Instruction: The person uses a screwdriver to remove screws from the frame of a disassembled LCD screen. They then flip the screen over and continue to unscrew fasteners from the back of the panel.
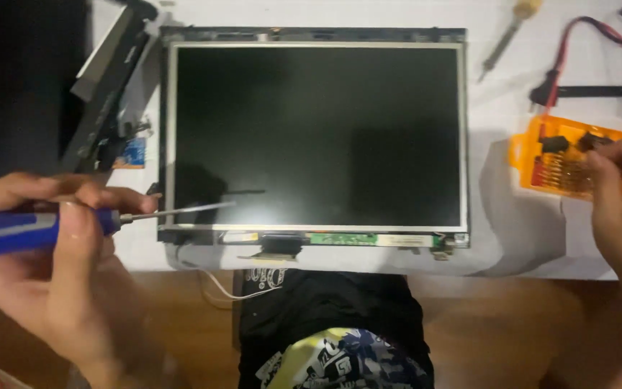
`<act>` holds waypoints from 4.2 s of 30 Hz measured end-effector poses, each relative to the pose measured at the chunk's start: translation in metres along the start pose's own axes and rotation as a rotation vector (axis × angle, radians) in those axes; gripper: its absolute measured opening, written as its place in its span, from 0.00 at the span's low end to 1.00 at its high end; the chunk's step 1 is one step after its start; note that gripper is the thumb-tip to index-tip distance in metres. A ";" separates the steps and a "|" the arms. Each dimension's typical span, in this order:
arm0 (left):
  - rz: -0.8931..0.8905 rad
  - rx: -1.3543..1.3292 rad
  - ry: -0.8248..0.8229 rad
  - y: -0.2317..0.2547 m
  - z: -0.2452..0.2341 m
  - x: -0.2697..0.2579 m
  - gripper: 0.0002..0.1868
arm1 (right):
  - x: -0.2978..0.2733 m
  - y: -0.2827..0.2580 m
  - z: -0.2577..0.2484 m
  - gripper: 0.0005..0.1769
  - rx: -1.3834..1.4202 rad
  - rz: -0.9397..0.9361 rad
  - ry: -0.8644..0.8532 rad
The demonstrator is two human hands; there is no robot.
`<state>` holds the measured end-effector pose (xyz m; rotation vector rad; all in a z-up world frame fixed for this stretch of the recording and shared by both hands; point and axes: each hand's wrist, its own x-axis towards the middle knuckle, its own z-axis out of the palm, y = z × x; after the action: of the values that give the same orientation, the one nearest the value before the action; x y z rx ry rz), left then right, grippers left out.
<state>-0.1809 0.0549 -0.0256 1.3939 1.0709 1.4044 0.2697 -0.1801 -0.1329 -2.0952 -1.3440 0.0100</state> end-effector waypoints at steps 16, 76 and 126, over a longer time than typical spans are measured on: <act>0.399 0.516 -0.772 -0.027 -0.020 0.018 0.12 | 0.025 -0.163 0.023 0.42 -0.211 -0.522 -0.475; 0.418 0.851 -0.553 -0.042 -0.027 0.006 0.16 | 0.019 -0.166 0.025 0.31 -0.044 -0.594 -0.436; 0.772 0.984 -1.011 -0.019 0.129 -0.070 0.20 | 0.007 -0.138 0.015 0.14 0.346 -0.293 -0.414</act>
<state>-0.0515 -0.0080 -0.0614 2.9843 0.4795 0.2967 0.1559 -0.1291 -0.0720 -1.6442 -1.7384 0.5402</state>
